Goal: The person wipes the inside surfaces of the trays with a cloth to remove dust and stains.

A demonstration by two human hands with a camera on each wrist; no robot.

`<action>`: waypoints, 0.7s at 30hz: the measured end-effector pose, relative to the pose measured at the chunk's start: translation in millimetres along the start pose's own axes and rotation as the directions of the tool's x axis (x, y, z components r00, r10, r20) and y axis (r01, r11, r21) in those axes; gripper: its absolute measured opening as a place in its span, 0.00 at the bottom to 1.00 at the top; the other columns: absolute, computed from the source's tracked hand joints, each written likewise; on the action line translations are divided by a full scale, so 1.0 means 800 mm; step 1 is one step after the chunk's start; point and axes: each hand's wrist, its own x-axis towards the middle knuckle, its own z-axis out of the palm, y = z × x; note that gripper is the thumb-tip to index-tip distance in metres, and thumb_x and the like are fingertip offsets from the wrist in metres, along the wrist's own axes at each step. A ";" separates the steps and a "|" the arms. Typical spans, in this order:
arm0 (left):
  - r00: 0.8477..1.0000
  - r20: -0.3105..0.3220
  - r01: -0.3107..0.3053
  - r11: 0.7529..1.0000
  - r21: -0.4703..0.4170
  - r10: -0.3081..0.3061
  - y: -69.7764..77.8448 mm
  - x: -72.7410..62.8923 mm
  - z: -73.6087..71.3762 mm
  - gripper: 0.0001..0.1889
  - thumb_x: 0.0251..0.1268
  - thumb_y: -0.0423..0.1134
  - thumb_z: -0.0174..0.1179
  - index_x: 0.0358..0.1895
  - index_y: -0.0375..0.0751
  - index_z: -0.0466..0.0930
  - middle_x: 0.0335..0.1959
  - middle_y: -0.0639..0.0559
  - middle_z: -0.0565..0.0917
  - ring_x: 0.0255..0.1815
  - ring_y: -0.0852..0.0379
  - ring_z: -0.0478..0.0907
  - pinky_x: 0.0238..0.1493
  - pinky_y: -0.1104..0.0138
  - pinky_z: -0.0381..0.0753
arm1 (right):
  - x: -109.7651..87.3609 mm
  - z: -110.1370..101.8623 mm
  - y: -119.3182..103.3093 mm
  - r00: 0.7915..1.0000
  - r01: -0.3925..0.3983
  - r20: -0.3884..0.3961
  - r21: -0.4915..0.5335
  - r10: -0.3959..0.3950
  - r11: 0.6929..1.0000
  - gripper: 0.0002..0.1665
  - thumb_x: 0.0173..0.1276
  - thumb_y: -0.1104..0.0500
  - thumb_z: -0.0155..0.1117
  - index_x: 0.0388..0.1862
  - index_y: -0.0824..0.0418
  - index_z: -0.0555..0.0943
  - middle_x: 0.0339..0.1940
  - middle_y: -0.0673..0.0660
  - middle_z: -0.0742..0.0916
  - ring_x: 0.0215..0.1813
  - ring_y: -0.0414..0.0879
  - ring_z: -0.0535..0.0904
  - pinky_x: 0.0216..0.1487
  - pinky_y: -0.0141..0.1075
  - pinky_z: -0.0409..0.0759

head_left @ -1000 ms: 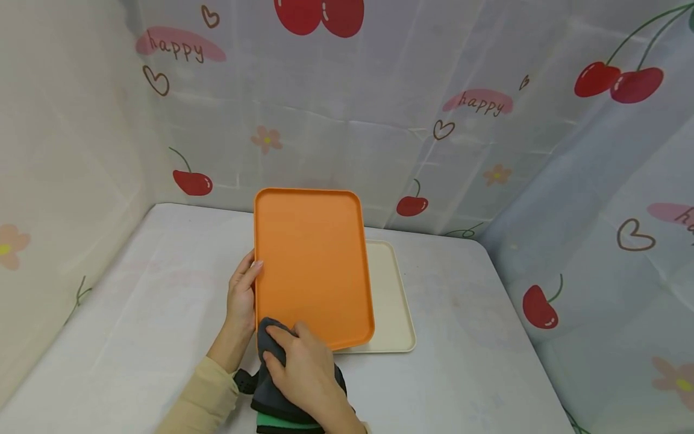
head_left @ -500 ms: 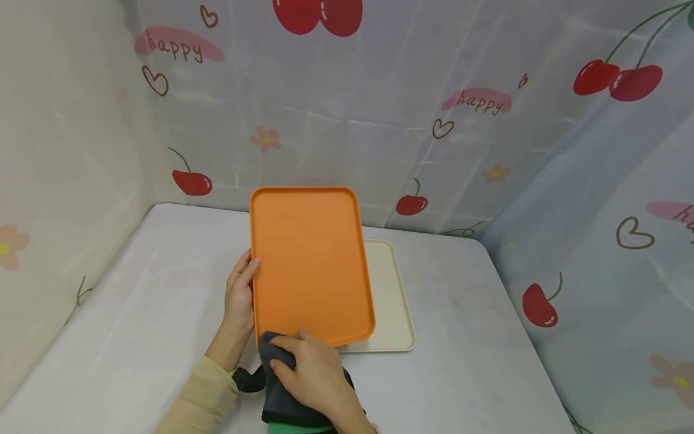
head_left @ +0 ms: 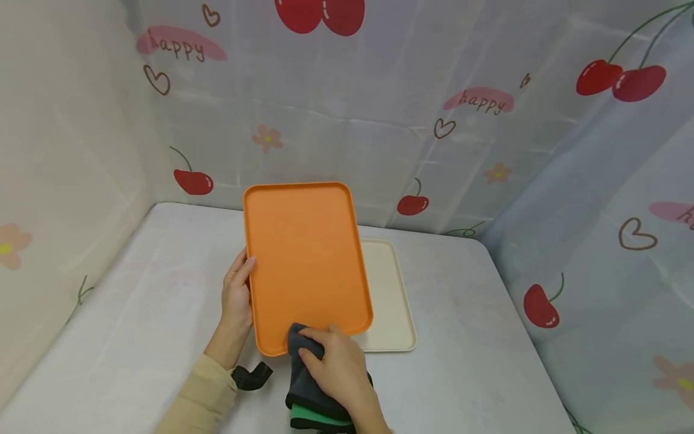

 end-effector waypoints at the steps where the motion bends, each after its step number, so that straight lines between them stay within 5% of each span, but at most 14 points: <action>1: 1.000 -0.002 0.000 1.000 0.003 0.000 0.001 0.000 0.000 0.24 0.78 0.39 0.46 0.73 0.42 0.62 0.48 0.59 0.81 0.45 0.63 0.81 0.46 0.72 0.82 | 0.000 -0.002 0.003 1.000 -0.009 -0.012 0.000 0.009 1.000 0.17 0.62 0.49 0.69 0.51 0.42 0.86 0.30 0.47 0.80 0.25 0.36 0.67 0.23 0.29 0.63; 9: 1.000 -0.015 0.006 1.000 0.017 -0.006 0.002 0.001 -0.001 0.22 0.77 0.40 0.48 0.71 0.43 0.66 0.48 0.58 0.81 0.45 0.63 0.81 0.46 0.71 0.83 | -0.001 -0.016 0.037 0.986 -0.116 -0.123 -0.020 0.113 0.993 0.17 0.61 0.52 0.70 0.50 0.44 0.87 0.29 0.48 0.79 0.25 0.37 0.67 0.23 0.29 0.63; 15: 1.000 0.007 -0.009 0.999 0.052 0.009 0.002 0.001 -0.002 0.24 0.78 0.41 0.47 0.73 0.42 0.62 0.52 0.57 0.79 0.48 0.63 0.80 0.47 0.72 0.82 | 0.003 -0.029 0.065 0.951 -0.245 -0.209 -0.050 0.229 0.968 0.17 0.61 0.52 0.70 0.50 0.46 0.87 0.29 0.50 0.80 0.25 0.40 0.70 0.23 0.33 0.65; 21: 1.000 0.013 0.001 0.997 0.071 -0.002 0.000 0.002 -0.003 0.25 0.78 0.41 0.47 0.74 0.43 0.61 0.54 0.57 0.78 0.50 0.63 0.78 0.48 0.72 0.81 | 0.003 -0.039 0.075 0.932 -0.309 -0.217 -0.059 0.290 0.949 0.17 0.61 0.51 0.69 0.51 0.47 0.86 0.31 0.52 0.81 0.25 0.43 0.72 0.22 0.35 0.66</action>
